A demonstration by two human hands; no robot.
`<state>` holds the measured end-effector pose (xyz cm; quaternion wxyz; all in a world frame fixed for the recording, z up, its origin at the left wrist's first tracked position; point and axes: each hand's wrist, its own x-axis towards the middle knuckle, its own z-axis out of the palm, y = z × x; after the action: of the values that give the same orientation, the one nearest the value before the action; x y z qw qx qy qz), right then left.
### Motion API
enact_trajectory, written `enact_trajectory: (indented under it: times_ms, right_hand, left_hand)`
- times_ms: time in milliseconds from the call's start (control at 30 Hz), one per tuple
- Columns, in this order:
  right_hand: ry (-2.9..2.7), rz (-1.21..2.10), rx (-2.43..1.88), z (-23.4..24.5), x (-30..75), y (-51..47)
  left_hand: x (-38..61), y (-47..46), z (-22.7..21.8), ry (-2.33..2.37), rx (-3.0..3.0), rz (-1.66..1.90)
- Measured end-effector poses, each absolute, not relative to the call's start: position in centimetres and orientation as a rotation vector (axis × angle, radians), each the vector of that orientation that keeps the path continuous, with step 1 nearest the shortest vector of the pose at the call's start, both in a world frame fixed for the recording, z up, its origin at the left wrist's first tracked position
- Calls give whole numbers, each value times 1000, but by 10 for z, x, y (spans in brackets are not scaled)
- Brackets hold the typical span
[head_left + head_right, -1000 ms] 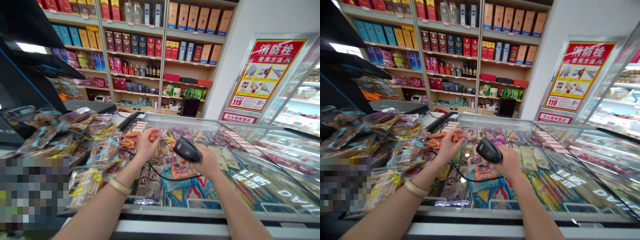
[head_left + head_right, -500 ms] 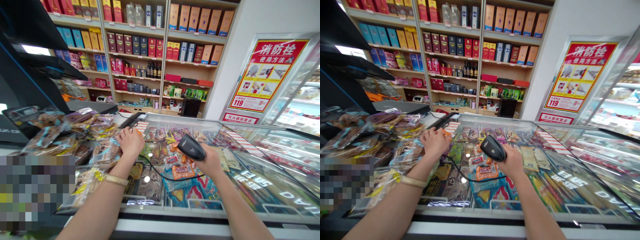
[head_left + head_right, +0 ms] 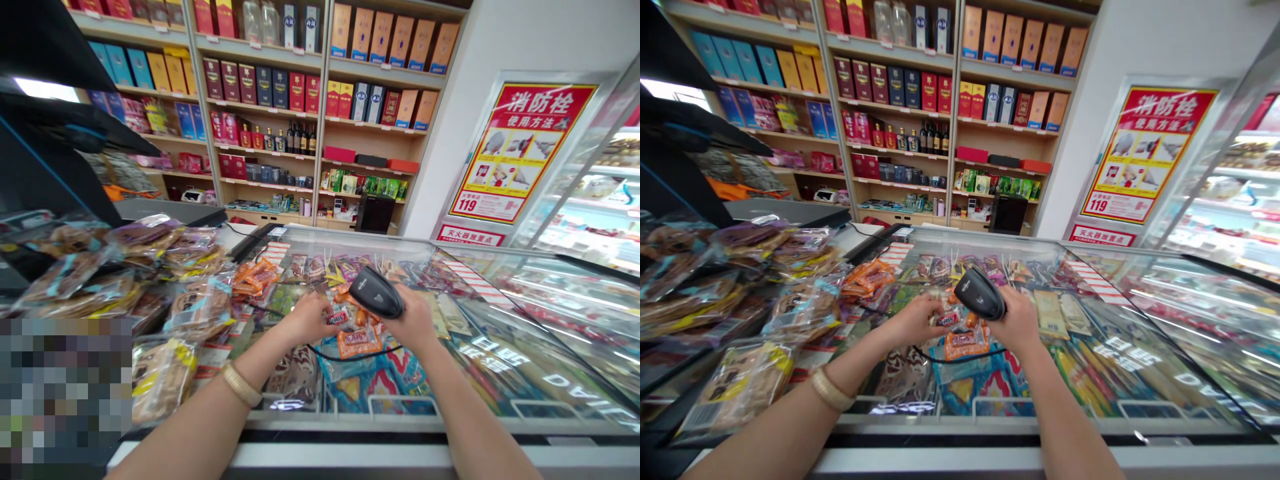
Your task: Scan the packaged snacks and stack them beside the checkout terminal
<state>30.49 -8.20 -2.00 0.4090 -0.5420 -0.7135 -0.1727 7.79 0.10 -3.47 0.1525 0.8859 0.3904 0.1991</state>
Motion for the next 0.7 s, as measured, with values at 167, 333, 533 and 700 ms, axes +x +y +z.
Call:
enact_trajectory:
  times_ms: [167, 333, 533, 700]
  right_hand:
    - [-1799, -425, -1348, -19, 304, -82]
    - [-1783, -408, -1353, -19, 302, -83]
    - [-1840, -379, -1357, -16, 301, -85]
    - [-1937, -372, -1371, -19, 302, -83]
  left_hand:
    - [76, 13, -32, 1075, 2221, 735]
    - [73, 9, -14, 963, 1632, 1031]
    - [71, 9, -1, 876, 1308, 1347]
    - [71, 10, -1, 853, 1305, 1389]
